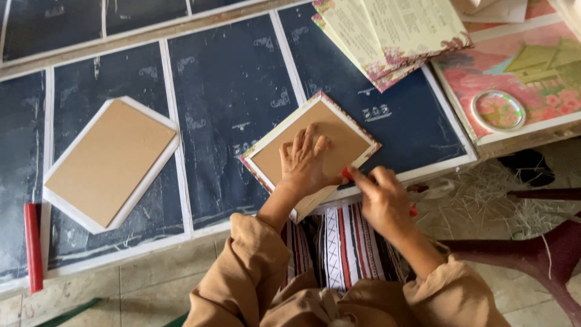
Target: The person sits at a table and uses a red cylindrical tool to press the edges of a book cover onto a stack of pages. They repeatedly smooth the edges and corners of the book, flip it over to work on different sides, and place the finished book aside before picking up another one to repeat the process.
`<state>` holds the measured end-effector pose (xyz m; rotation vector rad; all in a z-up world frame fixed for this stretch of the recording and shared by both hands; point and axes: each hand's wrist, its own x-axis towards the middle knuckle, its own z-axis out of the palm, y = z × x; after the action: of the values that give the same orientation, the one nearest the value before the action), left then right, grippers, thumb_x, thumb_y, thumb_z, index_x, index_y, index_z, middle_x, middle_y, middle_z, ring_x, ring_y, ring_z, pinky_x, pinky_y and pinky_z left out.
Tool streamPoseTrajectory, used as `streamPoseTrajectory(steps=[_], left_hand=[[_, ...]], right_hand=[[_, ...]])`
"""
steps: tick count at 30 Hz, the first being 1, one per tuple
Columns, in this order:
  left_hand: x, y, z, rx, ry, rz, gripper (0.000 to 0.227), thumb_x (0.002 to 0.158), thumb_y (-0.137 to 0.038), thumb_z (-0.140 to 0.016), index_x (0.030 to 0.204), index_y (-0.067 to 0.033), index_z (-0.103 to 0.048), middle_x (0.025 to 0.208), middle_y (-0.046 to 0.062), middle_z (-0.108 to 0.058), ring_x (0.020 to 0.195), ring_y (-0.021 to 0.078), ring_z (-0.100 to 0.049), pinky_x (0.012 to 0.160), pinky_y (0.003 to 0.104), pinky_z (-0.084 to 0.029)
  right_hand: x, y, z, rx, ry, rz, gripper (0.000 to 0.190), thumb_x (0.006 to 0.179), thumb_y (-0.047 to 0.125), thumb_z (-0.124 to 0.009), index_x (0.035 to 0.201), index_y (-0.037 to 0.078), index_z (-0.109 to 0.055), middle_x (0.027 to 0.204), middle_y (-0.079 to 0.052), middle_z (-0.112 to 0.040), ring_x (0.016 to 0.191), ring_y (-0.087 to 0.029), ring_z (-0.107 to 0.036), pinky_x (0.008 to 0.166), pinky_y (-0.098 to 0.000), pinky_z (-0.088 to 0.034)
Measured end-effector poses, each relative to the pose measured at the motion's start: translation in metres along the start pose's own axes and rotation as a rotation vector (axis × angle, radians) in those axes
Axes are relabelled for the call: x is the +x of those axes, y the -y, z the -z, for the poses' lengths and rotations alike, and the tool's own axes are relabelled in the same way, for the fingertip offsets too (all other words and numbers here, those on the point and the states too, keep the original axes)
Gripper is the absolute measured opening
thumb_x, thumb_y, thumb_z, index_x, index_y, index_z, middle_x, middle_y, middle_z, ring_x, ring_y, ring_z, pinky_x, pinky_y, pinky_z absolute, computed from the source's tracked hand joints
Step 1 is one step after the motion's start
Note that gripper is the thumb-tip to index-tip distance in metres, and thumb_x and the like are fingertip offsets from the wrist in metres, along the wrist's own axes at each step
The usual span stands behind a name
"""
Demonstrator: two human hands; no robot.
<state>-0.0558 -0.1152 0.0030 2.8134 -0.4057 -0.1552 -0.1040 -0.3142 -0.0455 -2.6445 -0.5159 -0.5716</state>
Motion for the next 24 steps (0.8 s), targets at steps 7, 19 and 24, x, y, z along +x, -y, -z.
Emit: streamPoseTrajectory(steps=[7, 19, 24], left_hand=[[-0.056, 0.039, 0.006, 0.015, 0.142, -0.084, 0.096, 0.058, -0.067, -0.070, 0.136, -0.0271, -0.030, 0.153, 0.014, -0.013, 0.141, 0.0336, -0.011, 0.104, 0.062, -0.017], [-0.088, 0.073, 0.021, -0.071, 0.152, -0.103, 0.099, 0.057, -0.080, -0.060, 0.139, -0.0309, -0.035, 0.155, 0.010, -0.012, 0.143, 0.0318, -0.006, 0.106, 0.065, -0.007], [-0.091, 0.076, 0.010, -0.033, 0.104, -0.113, 0.097, 0.064, -0.071, -0.064, 0.143, -0.0313, -0.026, 0.155, 0.006, -0.005, 0.142, 0.0274, 0.001, 0.106, 0.062, -0.002]], right_hand=[[0.002, -0.032, -0.002, -0.068, -0.129, -0.013, 0.034, 0.086, 0.009, -0.060, 0.117, 0.023, -0.068, 0.078, -0.007, -0.048, 0.075, -0.029, -0.055, 0.070, -0.0373, -0.048], [-0.013, -0.005, -0.006, 0.028, -0.065, -0.096, 0.037, 0.084, 0.012, -0.063, 0.117, 0.027, -0.068, 0.077, -0.007, -0.050, 0.074, -0.031, -0.056, 0.069, -0.0396, -0.049], [-0.014, 0.107, 0.010, 0.178, 0.058, 0.053, 0.045, 0.076, -0.004, -0.060, 0.116, 0.018, -0.065, 0.075, -0.006, -0.046, 0.067, -0.026, -0.051, 0.062, -0.0351, -0.047]])
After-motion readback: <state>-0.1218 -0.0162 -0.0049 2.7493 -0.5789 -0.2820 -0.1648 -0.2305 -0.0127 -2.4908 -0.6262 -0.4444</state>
